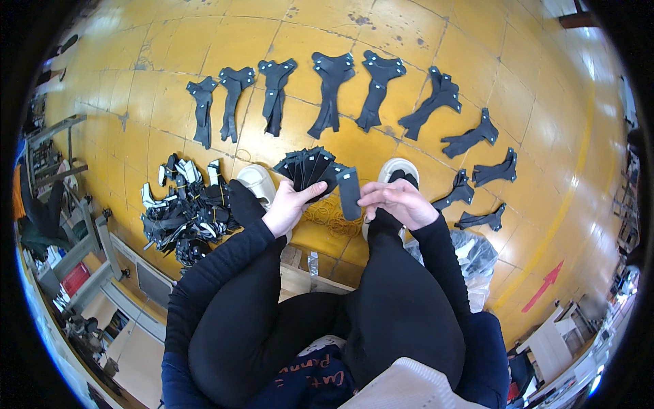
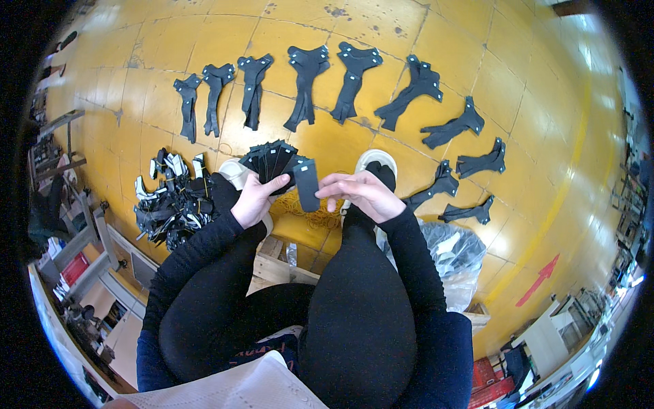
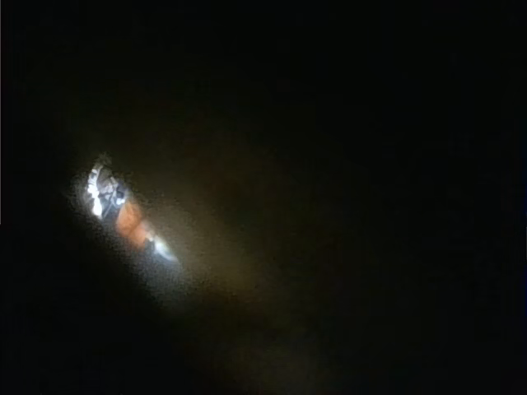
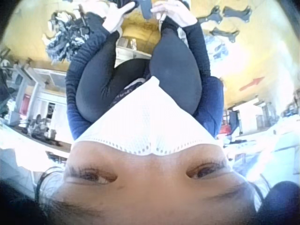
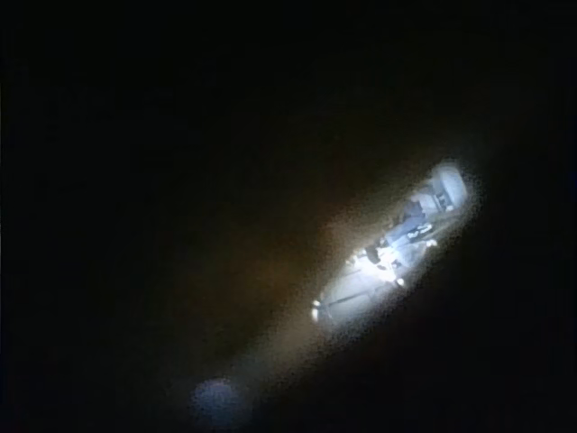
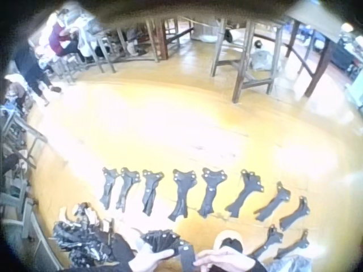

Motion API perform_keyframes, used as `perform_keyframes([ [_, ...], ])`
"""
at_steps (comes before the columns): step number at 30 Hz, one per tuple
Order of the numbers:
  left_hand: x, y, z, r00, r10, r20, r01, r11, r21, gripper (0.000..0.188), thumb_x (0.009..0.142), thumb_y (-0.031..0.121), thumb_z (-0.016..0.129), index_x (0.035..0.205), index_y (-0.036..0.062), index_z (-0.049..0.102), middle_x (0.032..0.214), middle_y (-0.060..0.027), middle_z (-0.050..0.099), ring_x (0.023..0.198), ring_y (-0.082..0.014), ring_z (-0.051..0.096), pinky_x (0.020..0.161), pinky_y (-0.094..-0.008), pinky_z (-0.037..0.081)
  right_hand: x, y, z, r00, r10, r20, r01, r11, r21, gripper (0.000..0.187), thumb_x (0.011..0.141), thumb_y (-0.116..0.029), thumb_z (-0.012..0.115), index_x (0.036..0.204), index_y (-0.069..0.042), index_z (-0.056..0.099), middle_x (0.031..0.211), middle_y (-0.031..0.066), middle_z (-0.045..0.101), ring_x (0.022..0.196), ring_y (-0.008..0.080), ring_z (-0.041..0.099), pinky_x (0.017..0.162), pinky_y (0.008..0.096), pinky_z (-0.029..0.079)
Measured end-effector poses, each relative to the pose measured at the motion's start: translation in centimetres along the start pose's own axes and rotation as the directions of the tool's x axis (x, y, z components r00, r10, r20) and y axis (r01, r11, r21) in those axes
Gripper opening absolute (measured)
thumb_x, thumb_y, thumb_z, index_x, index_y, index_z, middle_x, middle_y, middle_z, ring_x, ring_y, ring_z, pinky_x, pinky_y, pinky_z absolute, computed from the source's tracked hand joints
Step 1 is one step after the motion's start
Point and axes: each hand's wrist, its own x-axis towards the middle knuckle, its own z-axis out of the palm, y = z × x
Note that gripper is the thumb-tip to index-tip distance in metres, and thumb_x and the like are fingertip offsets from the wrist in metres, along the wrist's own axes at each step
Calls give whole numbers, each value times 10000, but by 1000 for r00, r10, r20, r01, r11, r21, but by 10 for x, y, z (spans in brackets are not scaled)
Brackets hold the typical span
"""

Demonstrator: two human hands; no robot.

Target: The person sits on the floor and repeatedly picks up small black plastic parts from a pile, separates them, and places them in a neat row on the floor. The person handles the parts one at a time and occasionally adjusts the arrangement.

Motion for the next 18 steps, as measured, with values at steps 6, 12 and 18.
perform_keyframes([
  [6,-4,9,-3,997,-79,24,80,996,-40,236,877,87,609,1098,13,574,1012,-87,651,918,-166,627,796,-292,517,5,3,-3,969,-110,-222,70,981,-179,438,902,-288,530,1140,76,585,1211,119,520,911,196,569,871,306,396],
  [12,-3,6,-3,994,-100,-50,93,987,-129,245,878,80,595,1100,0,528,1029,-106,634,940,-193,621,807,-325,524,73,26,-56,925,-181,-336,7,889,-458,381,909,-279,527,1161,-4,604,1211,45,532,906,128,562,796,257,378],
  [18,0,9,-9,992,-30,-124,-4,964,-266,263,854,31,581,1108,6,519,1081,-113,608,1000,-220,595,859,-359,506,167,24,-94,921,-285,-267,26,726,-687,297,890,-225,565,1085,-17,648,1159,47,549,744,106,599,703,244,433],
])
